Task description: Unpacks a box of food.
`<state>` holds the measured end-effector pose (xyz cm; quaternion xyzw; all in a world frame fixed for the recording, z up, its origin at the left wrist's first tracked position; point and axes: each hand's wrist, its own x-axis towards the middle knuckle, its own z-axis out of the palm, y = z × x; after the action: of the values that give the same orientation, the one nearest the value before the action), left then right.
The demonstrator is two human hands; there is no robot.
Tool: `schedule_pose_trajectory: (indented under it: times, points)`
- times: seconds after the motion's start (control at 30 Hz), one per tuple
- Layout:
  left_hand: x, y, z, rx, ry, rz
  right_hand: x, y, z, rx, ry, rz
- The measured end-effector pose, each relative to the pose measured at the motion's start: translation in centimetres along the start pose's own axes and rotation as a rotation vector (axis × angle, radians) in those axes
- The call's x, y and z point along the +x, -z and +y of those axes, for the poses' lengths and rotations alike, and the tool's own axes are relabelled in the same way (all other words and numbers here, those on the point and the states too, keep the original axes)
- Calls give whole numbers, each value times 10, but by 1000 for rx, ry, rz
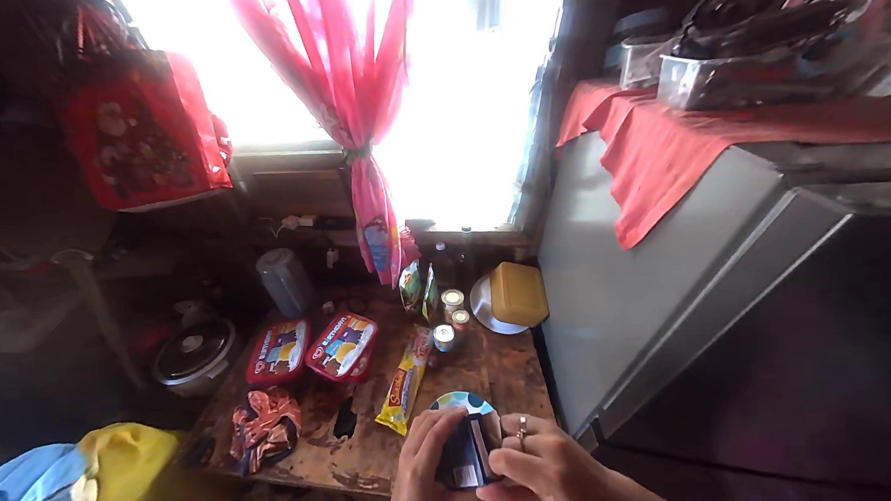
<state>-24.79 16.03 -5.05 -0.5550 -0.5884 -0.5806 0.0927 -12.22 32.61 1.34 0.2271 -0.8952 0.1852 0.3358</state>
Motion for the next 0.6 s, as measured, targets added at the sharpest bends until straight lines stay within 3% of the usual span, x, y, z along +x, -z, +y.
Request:
schedule_pose_trajectory:
  times: [0.13,0.47,0.6]
  points:
    - [-2,2,0,-46,36,30,-3,-3,0,58,-42,47]
    - [-6,0,2,-392,179,-27,0,-3,-3,375,-116,-63]
    - [-15,-2,3,-546,291,-5,-3,-12,-3,608,-307,-14]
